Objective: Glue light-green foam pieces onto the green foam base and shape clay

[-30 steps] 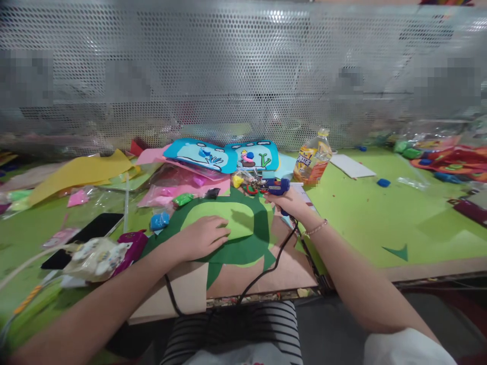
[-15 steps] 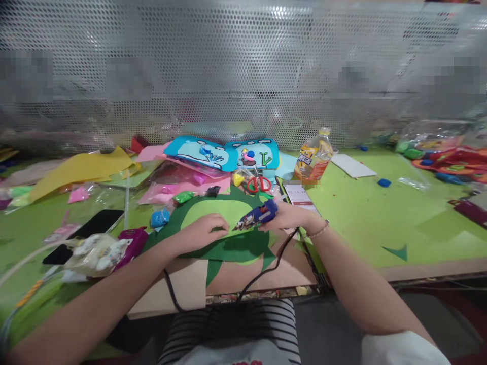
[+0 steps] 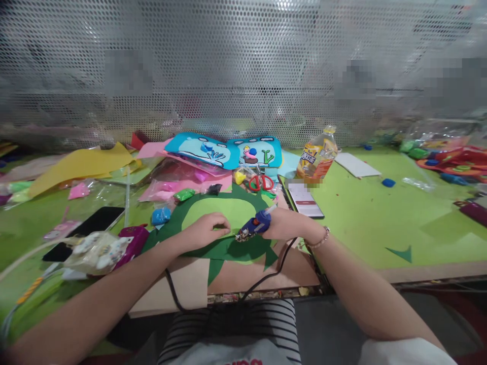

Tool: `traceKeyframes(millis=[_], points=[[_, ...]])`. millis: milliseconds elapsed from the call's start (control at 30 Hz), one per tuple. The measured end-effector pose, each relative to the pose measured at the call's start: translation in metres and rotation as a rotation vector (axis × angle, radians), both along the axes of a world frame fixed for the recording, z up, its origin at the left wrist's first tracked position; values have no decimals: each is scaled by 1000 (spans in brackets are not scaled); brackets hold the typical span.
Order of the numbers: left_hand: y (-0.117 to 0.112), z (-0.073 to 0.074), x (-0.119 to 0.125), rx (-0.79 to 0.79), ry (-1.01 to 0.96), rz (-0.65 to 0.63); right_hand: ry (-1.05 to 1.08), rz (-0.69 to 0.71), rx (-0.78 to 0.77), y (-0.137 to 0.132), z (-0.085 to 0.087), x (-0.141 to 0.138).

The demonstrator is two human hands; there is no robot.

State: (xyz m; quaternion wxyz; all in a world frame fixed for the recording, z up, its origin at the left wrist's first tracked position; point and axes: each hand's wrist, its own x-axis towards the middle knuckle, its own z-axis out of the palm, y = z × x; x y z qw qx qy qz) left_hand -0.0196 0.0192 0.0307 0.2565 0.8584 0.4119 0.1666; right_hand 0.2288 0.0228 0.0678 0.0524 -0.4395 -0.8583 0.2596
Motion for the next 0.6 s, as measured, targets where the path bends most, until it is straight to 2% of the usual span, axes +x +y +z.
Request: traceKeyframes(millis=[433,600], points=[[-3,3,1,27,30,-20,-82,-74,-88,9,10,21],[-4,4,1,13,17,-56,6,-83,-142,17,9,28]])
